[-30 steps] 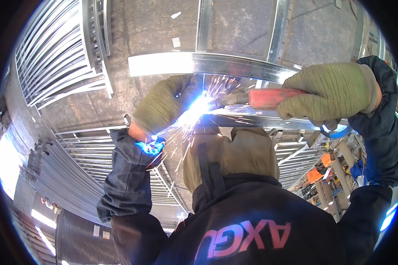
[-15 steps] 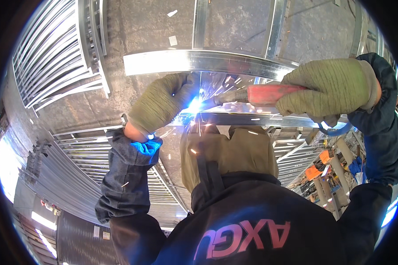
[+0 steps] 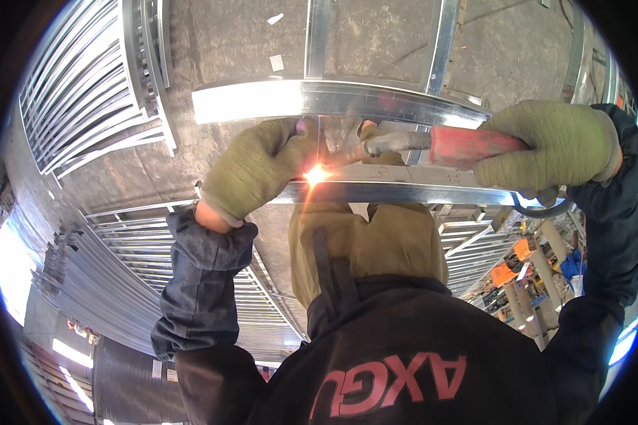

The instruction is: The person welds metal bars into a frame structure, measures sections with a tape measure, and repositions the frame on the floor. They use a welding torch to join metal pieces and a tape measure to check dimensions while working in a workshop.

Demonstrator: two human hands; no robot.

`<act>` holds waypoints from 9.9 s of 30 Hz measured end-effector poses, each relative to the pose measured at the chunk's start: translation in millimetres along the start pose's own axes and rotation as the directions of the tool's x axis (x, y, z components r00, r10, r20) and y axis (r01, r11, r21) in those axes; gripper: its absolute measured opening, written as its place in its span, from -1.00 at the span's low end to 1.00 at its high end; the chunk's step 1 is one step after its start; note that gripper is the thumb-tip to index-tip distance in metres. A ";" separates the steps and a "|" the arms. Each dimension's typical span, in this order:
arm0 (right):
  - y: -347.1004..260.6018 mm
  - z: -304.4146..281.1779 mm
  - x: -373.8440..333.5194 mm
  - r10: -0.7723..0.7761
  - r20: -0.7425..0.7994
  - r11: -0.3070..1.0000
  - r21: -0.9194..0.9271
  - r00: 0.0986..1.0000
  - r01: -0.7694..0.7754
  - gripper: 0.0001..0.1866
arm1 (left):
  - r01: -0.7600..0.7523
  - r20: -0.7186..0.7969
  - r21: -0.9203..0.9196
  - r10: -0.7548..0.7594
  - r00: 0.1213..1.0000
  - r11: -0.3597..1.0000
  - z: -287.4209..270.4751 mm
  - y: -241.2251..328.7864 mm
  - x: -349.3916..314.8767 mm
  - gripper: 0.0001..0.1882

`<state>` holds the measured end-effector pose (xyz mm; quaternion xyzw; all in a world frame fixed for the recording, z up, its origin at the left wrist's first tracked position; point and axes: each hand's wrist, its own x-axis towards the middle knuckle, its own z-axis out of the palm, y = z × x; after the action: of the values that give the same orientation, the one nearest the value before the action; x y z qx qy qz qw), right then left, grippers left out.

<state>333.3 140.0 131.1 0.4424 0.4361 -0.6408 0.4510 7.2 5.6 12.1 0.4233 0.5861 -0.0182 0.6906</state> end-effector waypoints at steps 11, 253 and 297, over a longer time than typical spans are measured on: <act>67.5 34.8 25.9 -0.140 0.038 0.917 0.381 0.989 0.115 -0.42 | 0.019 0.080 -0.044 -0.016 0.997 0.999 -3.1 -3.0 -0.5 -0.46; 336.1 627.5 282.4 0.795 -0.109 -0.597 0.032 0.596 0.802 -0.54 | 0.374 -0.507 0.850 0.387 0.770 0.371 170.9 48.4 59.4 -0.30; 1122.7 644.8 -156.8 0.974 0.101 -0.063 -0.737 0.202 0.673 0.04 | -0.779 0.454 0.622 0.847 0.277 -0.079 1188.7 488.5 230.5 -0.60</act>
<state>1335.2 -686.4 249.2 -0.4459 0.2307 -0.0796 0.8612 1277.8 -293.1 43.3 0.9317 0.1628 0.1707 0.2761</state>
